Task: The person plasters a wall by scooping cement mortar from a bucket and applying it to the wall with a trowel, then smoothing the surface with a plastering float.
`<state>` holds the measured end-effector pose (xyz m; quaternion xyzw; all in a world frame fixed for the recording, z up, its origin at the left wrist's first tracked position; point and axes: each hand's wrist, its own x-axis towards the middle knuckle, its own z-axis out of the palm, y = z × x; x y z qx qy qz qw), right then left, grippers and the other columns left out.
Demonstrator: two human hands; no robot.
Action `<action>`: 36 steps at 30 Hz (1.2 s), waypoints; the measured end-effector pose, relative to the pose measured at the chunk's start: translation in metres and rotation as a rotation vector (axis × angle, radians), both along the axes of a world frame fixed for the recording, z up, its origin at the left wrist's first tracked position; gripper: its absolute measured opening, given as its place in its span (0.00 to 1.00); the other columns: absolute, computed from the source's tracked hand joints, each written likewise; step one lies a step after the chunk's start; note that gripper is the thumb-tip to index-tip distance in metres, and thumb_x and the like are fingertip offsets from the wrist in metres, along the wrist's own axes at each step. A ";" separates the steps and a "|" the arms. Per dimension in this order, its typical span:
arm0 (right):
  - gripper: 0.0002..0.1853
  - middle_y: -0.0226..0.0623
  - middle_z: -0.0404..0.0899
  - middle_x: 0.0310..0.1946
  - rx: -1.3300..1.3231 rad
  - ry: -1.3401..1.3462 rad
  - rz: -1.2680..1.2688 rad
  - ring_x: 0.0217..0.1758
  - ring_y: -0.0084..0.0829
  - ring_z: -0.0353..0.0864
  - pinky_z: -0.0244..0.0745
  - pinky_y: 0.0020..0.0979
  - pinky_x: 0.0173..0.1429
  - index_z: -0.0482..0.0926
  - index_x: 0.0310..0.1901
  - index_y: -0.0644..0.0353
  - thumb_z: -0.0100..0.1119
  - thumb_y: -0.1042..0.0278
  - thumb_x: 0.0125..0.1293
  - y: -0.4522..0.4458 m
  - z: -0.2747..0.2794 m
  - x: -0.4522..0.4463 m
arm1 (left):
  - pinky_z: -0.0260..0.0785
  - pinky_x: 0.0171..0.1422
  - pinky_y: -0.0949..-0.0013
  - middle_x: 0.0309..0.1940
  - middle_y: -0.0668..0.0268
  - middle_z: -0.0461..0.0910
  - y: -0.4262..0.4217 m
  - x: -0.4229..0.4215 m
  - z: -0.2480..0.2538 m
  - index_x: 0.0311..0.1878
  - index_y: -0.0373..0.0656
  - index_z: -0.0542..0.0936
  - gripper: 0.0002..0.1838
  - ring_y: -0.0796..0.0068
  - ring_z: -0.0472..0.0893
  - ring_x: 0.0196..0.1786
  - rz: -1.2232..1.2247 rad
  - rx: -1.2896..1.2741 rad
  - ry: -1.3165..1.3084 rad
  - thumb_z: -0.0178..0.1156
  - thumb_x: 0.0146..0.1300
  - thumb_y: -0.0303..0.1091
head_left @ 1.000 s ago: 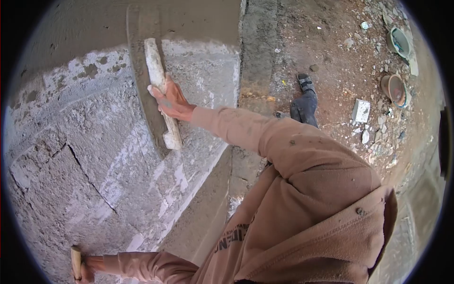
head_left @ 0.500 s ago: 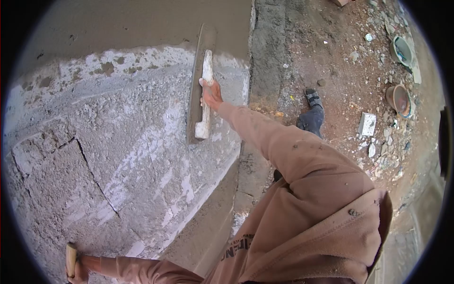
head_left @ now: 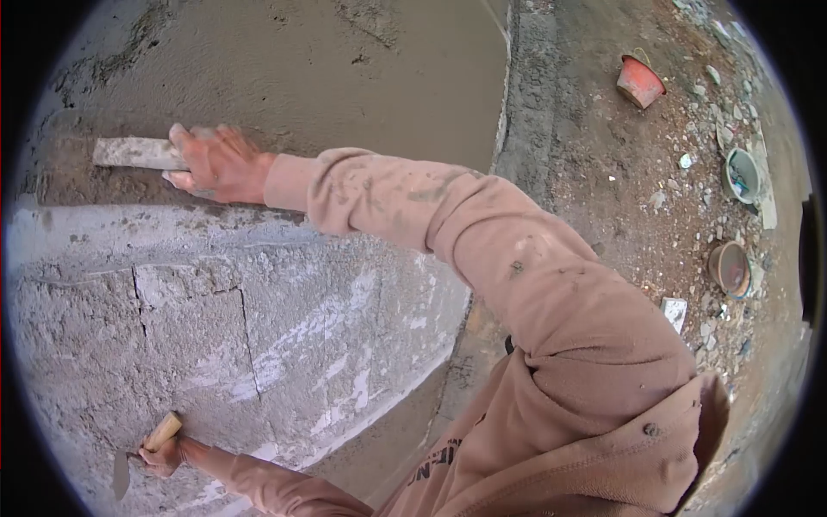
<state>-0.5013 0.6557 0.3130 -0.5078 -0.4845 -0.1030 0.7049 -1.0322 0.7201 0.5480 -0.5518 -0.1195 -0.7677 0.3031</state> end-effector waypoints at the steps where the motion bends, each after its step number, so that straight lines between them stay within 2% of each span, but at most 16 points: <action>1: 0.26 0.56 0.80 0.31 0.016 0.018 0.004 0.31 0.51 0.83 0.78 0.50 0.36 0.69 0.51 0.70 0.57 0.49 0.72 -0.006 0.009 0.020 | 0.78 0.29 0.61 0.25 0.52 0.81 -0.009 0.008 -0.002 0.28 0.28 0.83 0.09 0.60 0.81 0.26 -0.134 -0.073 -0.060 0.66 0.46 0.26; 2: 0.26 0.56 0.80 0.29 0.031 0.038 0.008 0.30 0.52 0.83 0.78 0.50 0.36 0.69 0.51 0.70 0.57 0.49 0.72 -0.017 0.018 0.042 | 0.78 0.29 0.62 0.25 0.52 0.82 -0.014 0.014 -0.004 0.28 0.28 0.83 0.09 0.60 0.81 0.26 -0.269 -0.147 -0.120 0.66 0.47 0.26; 4: 0.27 0.57 0.80 0.28 0.084 0.093 -0.036 0.30 0.54 0.83 0.78 0.51 0.37 0.69 0.51 0.71 0.57 0.49 0.72 -0.009 0.012 0.079 | 0.78 0.30 0.62 0.26 0.51 0.82 -0.006 -0.020 0.001 0.28 0.28 0.83 0.09 0.60 0.82 0.27 0.314 -0.006 0.101 0.66 0.48 0.27; 6: 0.29 0.59 0.80 0.28 0.164 0.163 -0.133 0.30 0.57 0.84 0.79 0.51 0.38 0.69 0.51 0.74 0.58 0.48 0.70 0.016 -0.005 0.117 | 0.79 0.31 0.62 0.27 0.52 0.83 -0.005 -0.018 0.000 0.28 0.29 0.84 0.08 0.60 0.83 0.28 0.512 0.023 0.178 0.66 0.50 0.27; 10: 0.32 0.65 0.81 0.31 0.108 0.517 -0.188 0.34 0.61 0.84 0.79 0.50 0.42 0.71 0.49 0.75 0.59 0.44 0.68 0.010 -0.068 0.176 | 0.76 0.29 0.63 0.24 0.68 0.86 -0.014 -0.010 0.002 0.28 0.46 0.86 0.08 0.68 0.84 0.26 0.207 -0.129 0.107 0.67 0.63 0.37; 12: 0.32 0.64 0.82 0.32 -0.004 0.599 -0.335 0.37 0.60 0.85 0.79 0.52 0.43 0.71 0.49 0.75 0.57 0.44 0.70 0.020 -0.124 0.196 | 0.76 0.28 0.62 0.24 0.69 0.86 -0.009 -0.026 0.008 0.29 0.47 0.85 0.08 0.68 0.84 0.26 0.421 -0.026 0.225 0.68 0.62 0.37; 15: 0.33 0.71 0.79 0.49 -0.083 0.939 -0.028 0.54 0.68 0.80 0.75 0.53 0.59 0.67 0.60 0.77 0.58 0.50 0.69 0.011 -0.196 0.193 | 0.75 0.27 0.61 0.24 0.71 0.86 -0.009 -0.013 0.004 0.30 0.47 0.84 0.07 0.67 0.83 0.25 0.380 0.028 0.269 0.70 0.60 0.36; 17: 0.37 0.72 0.79 0.51 -0.113 0.900 -0.060 0.55 0.65 0.81 0.75 0.51 0.60 0.62 0.65 0.81 0.58 0.51 0.70 -0.005 -0.214 0.157 | 0.75 0.27 0.61 0.24 0.71 0.86 -0.012 -0.016 0.002 0.30 0.47 0.83 0.06 0.67 0.84 0.25 0.481 0.108 0.279 0.70 0.60 0.36; 19: 0.40 0.72 0.79 0.50 -0.148 0.868 0.015 0.55 0.63 0.82 0.76 0.49 0.59 0.58 0.68 0.83 0.57 0.53 0.71 -0.024 -0.204 0.103 | 0.76 0.27 0.61 0.24 0.70 0.86 0.005 -0.044 0.013 0.30 0.47 0.83 0.07 0.67 0.84 0.26 0.874 0.325 0.352 0.69 0.61 0.35; 21: 0.41 0.74 0.78 0.51 -0.171 0.803 0.201 0.56 0.60 0.82 0.77 0.48 0.60 0.58 0.68 0.84 0.56 0.51 0.72 -0.038 -0.178 0.067 | 0.75 0.26 0.62 0.24 0.70 0.86 0.025 -0.065 0.019 0.28 0.48 0.84 0.07 0.67 0.84 0.25 0.509 0.081 0.240 0.68 0.61 0.35; 22: 0.42 0.74 0.77 0.52 -0.163 0.743 0.275 0.57 0.60 0.81 0.77 0.47 0.61 0.58 0.68 0.85 0.55 0.48 0.72 -0.051 -0.157 0.060 | 0.73 0.24 0.60 0.22 0.70 0.84 0.023 -0.072 0.024 0.30 0.49 0.83 0.07 0.65 0.82 0.22 0.747 0.190 0.317 0.71 0.57 0.38; 25: 0.42 0.73 0.78 0.50 -0.130 0.649 0.308 0.55 0.57 0.83 0.79 0.46 0.58 0.59 0.66 0.86 0.55 0.48 0.72 -0.067 -0.127 0.085 | 0.70 0.21 0.59 0.20 0.70 0.82 0.012 -0.073 0.031 0.32 0.50 0.82 0.11 0.62 0.79 0.18 1.043 0.362 0.397 0.74 0.52 0.41; 28: 0.44 0.55 0.82 0.35 -0.092 0.795 0.069 0.38 0.43 0.84 0.81 0.44 0.46 0.59 0.66 0.90 0.55 0.46 0.72 -0.049 -0.157 0.138 | 0.71 0.23 0.61 0.20 0.72 0.83 0.010 -0.067 0.026 0.29 0.50 0.83 0.07 0.67 0.80 0.20 1.025 0.376 0.396 0.70 0.58 0.39; 29: 0.37 0.44 0.79 0.29 0.017 0.792 -0.108 0.33 0.37 0.83 0.82 0.41 0.36 0.69 0.58 0.80 0.56 0.44 0.72 -0.038 -0.184 0.155 | 0.72 0.25 0.63 0.19 0.73 0.84 0.012 -0.065 0.025 0.27 0.51 0.84 0.08 0.69 0.81 0.20 0.998 0.377 0.393 0.68 0.61 0.38; 31: 0.26 0.35 0.73 0.25 -0.050 1.015 0.100 0.20 0.25 0.76 0.75 0.30 0.21 0.72 0.51 0.62 0.54 0.41 0.74 -0.051 -0.230 0.182 | 0.74 0.26 0.65 0.21 0.74 0.85 0.008 -0.051 0.022 0.26 0.50 0.84 0.11 0.71 0.83 0.22 0.995 0.440 0.388 0.67 0.64 0.39; 36: 0.27 0.34 0.71 0.31 -0.003 1.280 0.359 0.20 0.29 0.74 0.74 0.32 0.18 0.68 0.58 0.57 0.51 0.40 0.75 -0.053 -0.320 0.198 | 0.73 0.26 0.65 0.22 0.74 0.86 0.009 -0.069 0.026 0.29 0.49 0.83 0.09 0.71 0.83 0.23 1.011 0.389 0.402 0.68 0.63 0.39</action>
